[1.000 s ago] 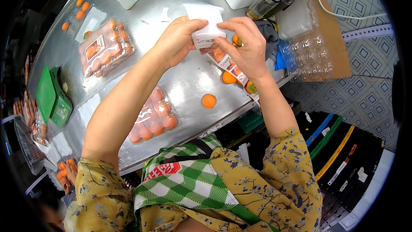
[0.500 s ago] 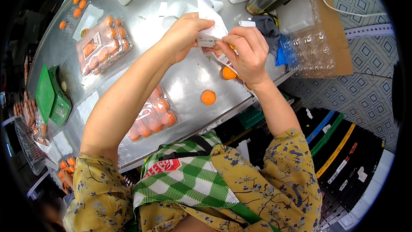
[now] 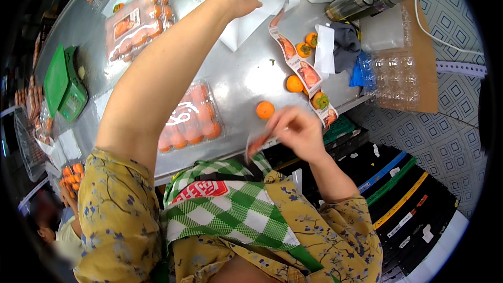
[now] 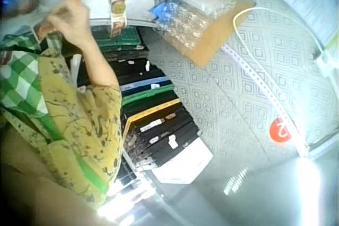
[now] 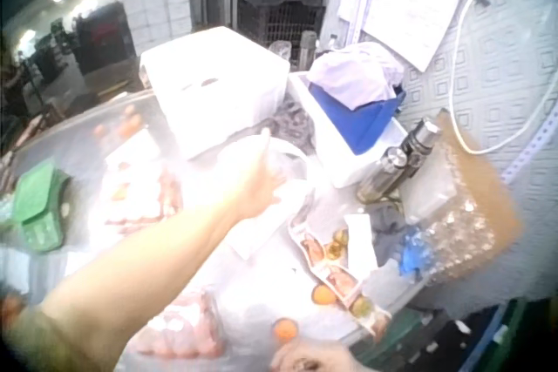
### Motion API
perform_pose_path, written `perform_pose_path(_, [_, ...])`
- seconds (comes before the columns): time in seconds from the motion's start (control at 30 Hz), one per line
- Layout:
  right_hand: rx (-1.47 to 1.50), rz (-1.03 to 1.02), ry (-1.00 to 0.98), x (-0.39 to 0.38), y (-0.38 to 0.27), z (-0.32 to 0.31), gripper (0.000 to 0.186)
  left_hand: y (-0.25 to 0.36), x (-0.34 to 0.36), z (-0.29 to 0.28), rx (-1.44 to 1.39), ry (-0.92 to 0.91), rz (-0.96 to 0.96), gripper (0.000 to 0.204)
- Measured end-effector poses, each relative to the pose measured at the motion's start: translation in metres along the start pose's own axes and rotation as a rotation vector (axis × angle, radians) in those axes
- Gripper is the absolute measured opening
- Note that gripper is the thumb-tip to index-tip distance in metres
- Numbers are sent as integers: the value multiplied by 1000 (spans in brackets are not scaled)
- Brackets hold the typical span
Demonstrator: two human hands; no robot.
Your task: The person arranges persimmons into clear plastic trays on a metal table. They then seal the trays with a plastic lid and apply a label to the package. The person repeats this process for multiple trays.
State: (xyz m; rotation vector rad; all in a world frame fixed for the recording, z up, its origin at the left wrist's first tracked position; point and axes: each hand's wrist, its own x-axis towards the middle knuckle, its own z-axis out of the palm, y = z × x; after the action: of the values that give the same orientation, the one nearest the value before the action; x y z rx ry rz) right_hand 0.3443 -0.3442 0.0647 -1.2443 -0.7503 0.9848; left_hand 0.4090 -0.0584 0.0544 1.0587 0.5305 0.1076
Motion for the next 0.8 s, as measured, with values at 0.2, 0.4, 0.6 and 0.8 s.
perform_pose_path(0.2, [694, 130, 595, 18, 38, 23, 6, -76, -115, -36, 1, -17, -101, 61])
perform_pose_path(0.4, [686, 199, 533, 28, 73, 59, 7, -157, -243, -48, -78, 276, 44, 36])
perform_pose_path(0.6, [614, 250, 365, 13, 97, 91, 9, -172, -296, -56, -13, 533, 94, 17])
perform_pose_path(0.8, [218, 330, 233, -3, 115, 106, 26, -174, -349, -77, 480, 558, 256, 19])
